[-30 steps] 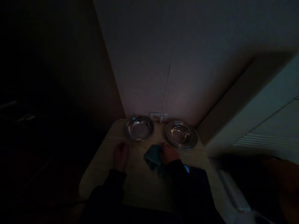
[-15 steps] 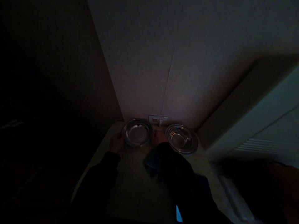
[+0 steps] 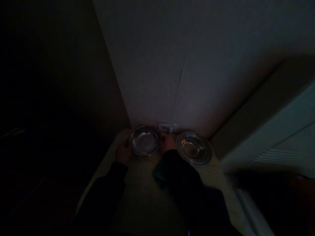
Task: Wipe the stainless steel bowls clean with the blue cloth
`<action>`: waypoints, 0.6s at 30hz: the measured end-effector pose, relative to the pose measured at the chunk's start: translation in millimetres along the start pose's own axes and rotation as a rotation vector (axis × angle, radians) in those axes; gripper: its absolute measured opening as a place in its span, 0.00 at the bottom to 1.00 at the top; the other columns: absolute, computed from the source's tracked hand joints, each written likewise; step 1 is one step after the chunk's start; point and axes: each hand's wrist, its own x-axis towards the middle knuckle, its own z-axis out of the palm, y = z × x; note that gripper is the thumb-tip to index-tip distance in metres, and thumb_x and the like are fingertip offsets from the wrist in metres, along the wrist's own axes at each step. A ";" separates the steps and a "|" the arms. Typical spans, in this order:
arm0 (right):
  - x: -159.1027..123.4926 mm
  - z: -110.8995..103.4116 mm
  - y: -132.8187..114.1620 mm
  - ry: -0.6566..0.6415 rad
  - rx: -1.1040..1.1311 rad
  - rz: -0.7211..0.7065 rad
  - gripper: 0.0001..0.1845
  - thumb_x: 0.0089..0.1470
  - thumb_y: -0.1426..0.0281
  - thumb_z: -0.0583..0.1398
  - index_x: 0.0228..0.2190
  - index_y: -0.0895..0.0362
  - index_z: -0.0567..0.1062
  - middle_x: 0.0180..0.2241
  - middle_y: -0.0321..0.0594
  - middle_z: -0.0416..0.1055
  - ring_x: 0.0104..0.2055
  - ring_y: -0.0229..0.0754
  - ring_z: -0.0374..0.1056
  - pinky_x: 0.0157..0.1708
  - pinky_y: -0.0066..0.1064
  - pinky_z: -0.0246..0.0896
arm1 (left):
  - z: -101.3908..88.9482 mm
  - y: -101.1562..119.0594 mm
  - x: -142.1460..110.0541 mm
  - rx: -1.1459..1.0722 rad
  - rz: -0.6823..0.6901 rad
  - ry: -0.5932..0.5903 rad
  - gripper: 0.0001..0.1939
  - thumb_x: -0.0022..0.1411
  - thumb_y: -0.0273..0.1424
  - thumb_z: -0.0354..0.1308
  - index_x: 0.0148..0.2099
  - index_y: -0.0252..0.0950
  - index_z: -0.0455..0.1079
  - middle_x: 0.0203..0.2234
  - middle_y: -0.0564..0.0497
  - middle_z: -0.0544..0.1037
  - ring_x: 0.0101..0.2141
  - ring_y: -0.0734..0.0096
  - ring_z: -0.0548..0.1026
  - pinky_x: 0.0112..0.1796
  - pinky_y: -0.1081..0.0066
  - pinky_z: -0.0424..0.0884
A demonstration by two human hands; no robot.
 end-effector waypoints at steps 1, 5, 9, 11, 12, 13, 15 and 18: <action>1.0 0.1 -0.2 0.008 0.015 0.012 0.13 0.52 0.69 0.52 0.35 0.56 0.76 0.38 0.45 0.74 0.43 0.45 0.69 0.39 0.29 0.60 | -0.4 0.4 0.0 -0.001 -0.006 0.005 0.11 0.51 0.30 0.52 0.36 0.36 0.74 0.31 0.43 0.77 0.33 0.62 0.72 0.33 0.70 0.62; 7.1 1.6 0.5 0.031 0.076 0.081 0.15 0.49 0.71 0.54 0.37 0.59 0.75 0.40 0.49 0.73 0.44 0.47 0.69 0.39 0.30 0.60 | -2.5 1.8 -0.6 -0.028 -0.028 0.023 0.08 0.48 0.30 0.54 0.30 0.35 0.74 0.24 0.45 0.76 0.32 0.64 0.71 0.32 0.71 0.61; 14.1 1.3 3.2 0.015 0.157 0.109 0.11 0.45 0.71 0.56 0.31 0.60 0.77 0.34 0.47 0.75 0.41 0.47 0.70 0.37 0.30 0.61 | -5.2 5.3 -0.6 -0.085 -0.061 0.038 0.07 0.46 0.29 0.55 0.28 0.35 0.74 0.22 0.46 0.74 0.32 0.64 0.71 0.32 0.71 0.61; 17.2 0.1 5.3 0.003 0.209 0.117 0.09 0.45 0.71 0.57 0.27 0.60 0.77 0.30 0.45 0.75 0.38 0.46 0.71 0.34 0.29 0.62 | -6.5 7.0 1.4 -0.128 -0.083 0.038 0.07 0.45 0.29 0.56 0.28 0.35 0.74 0.22 0.46 0.75 0.32 0.63 0.71 0.32 0.70 0.62; 18.8 -0.6 6.3 -0.003 0.237 0.123 0.08 0.45 0.70 0.58 0.26 0.60 0.77 0.27 0.44 0.75 0.36 0.46 0.71 0.33 0.29 0.62 | -7.0 7.5 3.1 -0.155 -0.097 0.034 0.07 0.44 0.30 0.57 0.28 0.35 0.74 0.23 0.46 0.75 0.32 0.63 0.71 0.32 0.70 0.62; 20.4 -1.5 7.3 -0.008 0.267 0.131 0.08 0.45 0.70 0.58 0.25 0.60 0.76 0.26 0.43 0.74 0.35 0.45 0.71 0.33 0.29 0.62 | -7.6 7.8 5.0 -0.186 -0.114 0.029 0.07 0.43 0.30 0.58 0.28 0.35 0.74 0.24 0.47 0.75 0.32 0.63 0.71 0.31 0.70 0.62; 24.0 -3.7 8.6 -0.017 0.331 0.150 0.09 0.46 0.69 0.58 0.24 0.61 0.76 0.24 0.42 0.73 0.34 0.45 0.70 0.33 0.30 0.63 | -8.4 8.1 9.3 -0.262 -0.160 0.013 0.09 0.42 0.31 0.59 0.29 0.34 0.74 0.25 0.47 0.76 0.31 0.65 0.71 0.30 0.70 0.63; 30.0 -8.1 8.6 -0.040 0.444 0.172 0.11 0.49 0.66 0.59 0.28 0.62 0.75 0.27 0.43 0.72 0.36 0.46 0.69 0.34 0.33 0.64 | -9.7 10.1 14.2 -0.403 -0.243 -0.017 0.14 0.40 0.34 0.60 0.31 0.31 0.74 0.23 0.49 0.75 0.24 0.71 0.70 0.25 0.72 0.63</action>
